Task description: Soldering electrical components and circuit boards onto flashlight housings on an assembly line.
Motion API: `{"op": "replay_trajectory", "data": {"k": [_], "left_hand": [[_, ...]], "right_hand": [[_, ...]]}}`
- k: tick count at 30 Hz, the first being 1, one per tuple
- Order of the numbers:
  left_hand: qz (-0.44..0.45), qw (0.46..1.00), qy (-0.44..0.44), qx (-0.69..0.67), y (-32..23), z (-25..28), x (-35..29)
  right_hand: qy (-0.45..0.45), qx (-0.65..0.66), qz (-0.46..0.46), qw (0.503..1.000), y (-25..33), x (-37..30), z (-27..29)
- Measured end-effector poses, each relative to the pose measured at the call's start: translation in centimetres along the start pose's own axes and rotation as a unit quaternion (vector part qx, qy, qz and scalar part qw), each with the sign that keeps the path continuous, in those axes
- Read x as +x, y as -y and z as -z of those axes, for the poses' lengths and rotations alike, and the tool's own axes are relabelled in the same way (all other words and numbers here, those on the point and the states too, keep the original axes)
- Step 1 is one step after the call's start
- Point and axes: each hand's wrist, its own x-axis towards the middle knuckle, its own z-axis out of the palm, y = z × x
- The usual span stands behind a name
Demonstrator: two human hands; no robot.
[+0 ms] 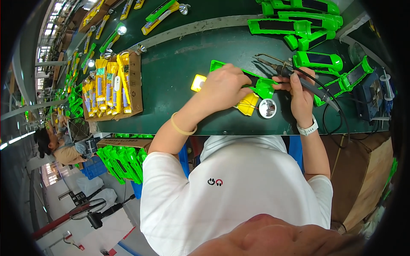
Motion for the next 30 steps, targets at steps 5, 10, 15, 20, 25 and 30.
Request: {"op": "replay_trajectory", "data": {"k": [5,10,15,20,25,30], "left_hand": [[0.233,0.921,0.046,-0.310,-0.2,3.8,-1.9],[0.250,0.680,-0.097,-0.683,-0.2,3.0,-3.3],[0.250,0.854,-0.122,-0.439,2.2,2.0,-4.0],[0.038,0.999,-0.018,-0.027,5.4,2.8,-2.1],[0.039,0.998,0.034,-0.024,5.7,3.0,-1.8],[0.047,0.998,0.049,-0.009,5.4,3.2,-1.7]], "right_hand": [[-0.002,-0.009,0.000,1.000,-0.4,-0.1,0.6],[-0.048,-0.018,0.026,0.998,0.5,-0.6,0.1],[-0.039,-0.003,-0.052,0.998,2.0,-1.0,-2.8],[0.001,-0.017,-0.080,0.997,0.4,-0.5,-4.4],[0.032,-0.046,-0.070,0.996,-1.1,-0.6,-4.4],[0.041,-0.048,-0.069,0.996,-1.4,-0.7,-4.6]]}}
